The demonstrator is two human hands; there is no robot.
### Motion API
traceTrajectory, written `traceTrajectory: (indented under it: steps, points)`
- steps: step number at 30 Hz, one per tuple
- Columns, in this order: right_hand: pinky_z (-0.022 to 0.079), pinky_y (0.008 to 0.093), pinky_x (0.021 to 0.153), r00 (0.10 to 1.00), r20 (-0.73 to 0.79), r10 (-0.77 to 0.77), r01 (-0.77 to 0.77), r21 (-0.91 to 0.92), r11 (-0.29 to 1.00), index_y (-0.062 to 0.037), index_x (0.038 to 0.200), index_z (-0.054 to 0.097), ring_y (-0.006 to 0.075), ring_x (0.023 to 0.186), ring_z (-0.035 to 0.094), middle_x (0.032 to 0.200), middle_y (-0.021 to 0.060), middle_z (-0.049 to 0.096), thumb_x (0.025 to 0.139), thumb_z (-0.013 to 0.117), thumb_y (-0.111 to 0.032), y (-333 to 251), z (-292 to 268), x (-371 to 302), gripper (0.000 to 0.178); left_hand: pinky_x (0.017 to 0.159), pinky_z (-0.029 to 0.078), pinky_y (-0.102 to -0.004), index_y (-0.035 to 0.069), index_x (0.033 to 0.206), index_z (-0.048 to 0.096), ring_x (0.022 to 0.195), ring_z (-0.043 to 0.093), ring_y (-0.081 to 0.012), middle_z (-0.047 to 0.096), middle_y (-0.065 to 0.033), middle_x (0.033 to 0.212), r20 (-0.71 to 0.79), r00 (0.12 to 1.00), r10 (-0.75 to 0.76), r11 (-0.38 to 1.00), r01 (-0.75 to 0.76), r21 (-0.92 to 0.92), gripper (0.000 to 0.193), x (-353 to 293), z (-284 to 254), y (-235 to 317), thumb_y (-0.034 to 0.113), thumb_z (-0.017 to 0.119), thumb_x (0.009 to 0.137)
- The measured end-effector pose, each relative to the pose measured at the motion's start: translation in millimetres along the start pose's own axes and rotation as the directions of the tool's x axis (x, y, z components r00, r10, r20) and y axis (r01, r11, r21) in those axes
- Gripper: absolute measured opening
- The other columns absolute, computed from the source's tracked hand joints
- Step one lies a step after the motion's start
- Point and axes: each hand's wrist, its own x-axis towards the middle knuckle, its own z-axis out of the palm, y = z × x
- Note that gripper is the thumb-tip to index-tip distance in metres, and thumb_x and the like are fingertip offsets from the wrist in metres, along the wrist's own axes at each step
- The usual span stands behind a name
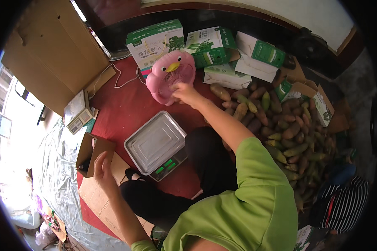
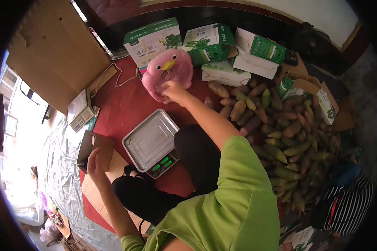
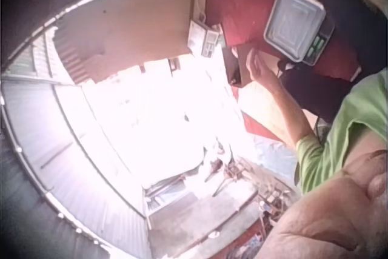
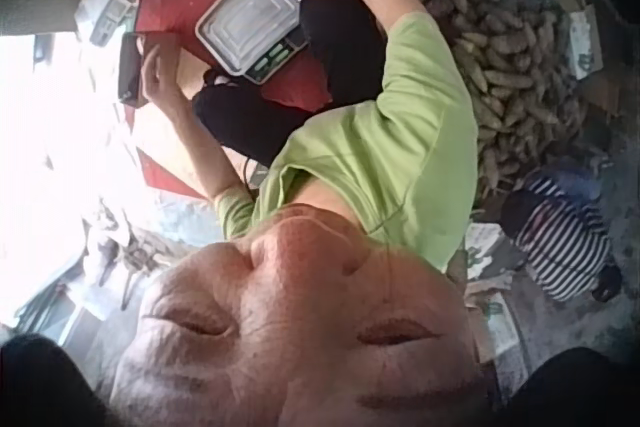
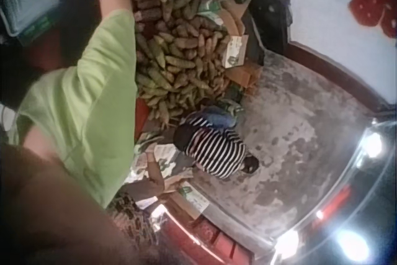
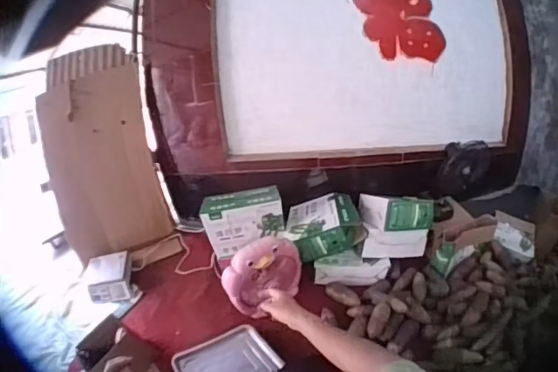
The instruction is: Sort, weigh, and pack produce into boxes.
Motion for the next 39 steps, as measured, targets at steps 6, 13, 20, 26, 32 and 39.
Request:
traceTrajectory:
  steps: [6, 13, 20, 26, 32, 39]
  points:
    - [0.046, 0.0276, 0.06, 0.905, -0.324, 0.275, -0.301, -0.033, 0.953, -0.0084, 0.127, 0.048, 0.0141, 0.073, 0.06, 0.091, 0.0056, 0.064, 0.081, 0.058, -0.01, 69, -110, 21, 0.047, 0.093, 0.039, -0.0295, 0.002, 0.103, 0.065, 0.103, 0.055, -0.0192, 0.062, -0.0092, 0.105, 0.433, 0.9, 0.04, 0.996, -0.073, 0.058, 0.023, 20, 102, -10, -0.002, 0.057, 0.082]
    - [0.045, 0.0309, 0.062, 0.805, -0.46, 0.374, -0.272, 0.274, 0.922, -0.0142, 0.133, 0.04, 0.0145, 0.069, 0.059, 0.089, 0.0054, 0.063, 0.081, 0.057, -0.007, 115, -199, 71, 0.056, 0.09, 0.041, -0.0308, 0.003, 0.105, 0.065, 0.101, 0.058, -0.0231, 0.063, -0.0122, 0.102, 0.525, 0.793, -0.31, 0.929, 0.136, 0.343, 0.027, 14, 126, -33, 0.005, 0.062, 0.079]
    - [0.042, 0.036, 0.067, 0.796, -0.521, 0.308, -0.03, 0.474, 0.88, -0.019, 0.139, 0.032, 0.0172, 0.079, 0.058, 0.096, 0.0055, 0.062, 0.083, 0.057, -0.007, 112, -238, 145, 0.062, 0.088, 0.043, -0.0304, 0.002, 0.104, 0.065, 0.099, 0.06, -0.0251, 0.063, -0.0135, 0.102, 0.551, 0.752, -0.363, 0.893, 0.113, 0.435, 0.027, 29, 143, -36, 0.004, 0.063, 0.077]
    - [0.041, 0.0371, 0.066, 0.798, -0.539, 0.271, 0.099, 0.56, 0.823, -0.0216, 0.145, 0.02, 0.018, 0.076, 0.058, 0.097, 0.0052, 0.061, 0.081, 0.058, -0.007, 110, -257, 192, 0.075, 0.084, 0.041, -0.0291, 0.003, 0.104, 0.065, 0.097, 0.058, -0.0209, 0.062, -0.0098, 0.101, 0.583, 0.704, -0.405, 0.882, 0.132, 0.452, 0.027, 35, 163, -33, 0.005, 0.062, 0.077]
    - [0.041, 0.0372, 0.065, 0.791, -0.546, 0.277, 0.155, 0.616, 0.772, -0.0183, 0.136, 0.029, 0.0177, 0.074, 0.056, 0.096, 0.0066, 0.059, 0.083, 0.059, -0.01, 106, -266, 220, 0.062, 0.09, 0.042, -0.0305, 0.002, 0.104, 0.065, 0.101, 0.058, -0.0227, 0.062, -0.011, 0.102, 0.592, 0.665, -0.455, 0.86, 0.157, 0.486, 0.027, 38, 173, -33, 0.004, 0.063, 0.077]
    - [0.042, 0.039, 0.067, 0.843, -0.493, 0.214, 0.227, 0.687, 0.691, -0.013, 0.089, 0.044, 0.017, 0.075, 0.052, 0.089, 0.0034, 0.057, 0.082, 0.06, -0.011, 91, -280, 242, 0.017, 0.086, 0.044, -0.0307, 0.004, 0.105, 0.066, 0.098, 0.06, -0.0229, 0.063, -0.0105, 0.103, 0.628, 0.629, -0.458, 0.862, 0.143, 0.486, 0.027, 32, 169, -52, 0.008, 0.063, 0.078]
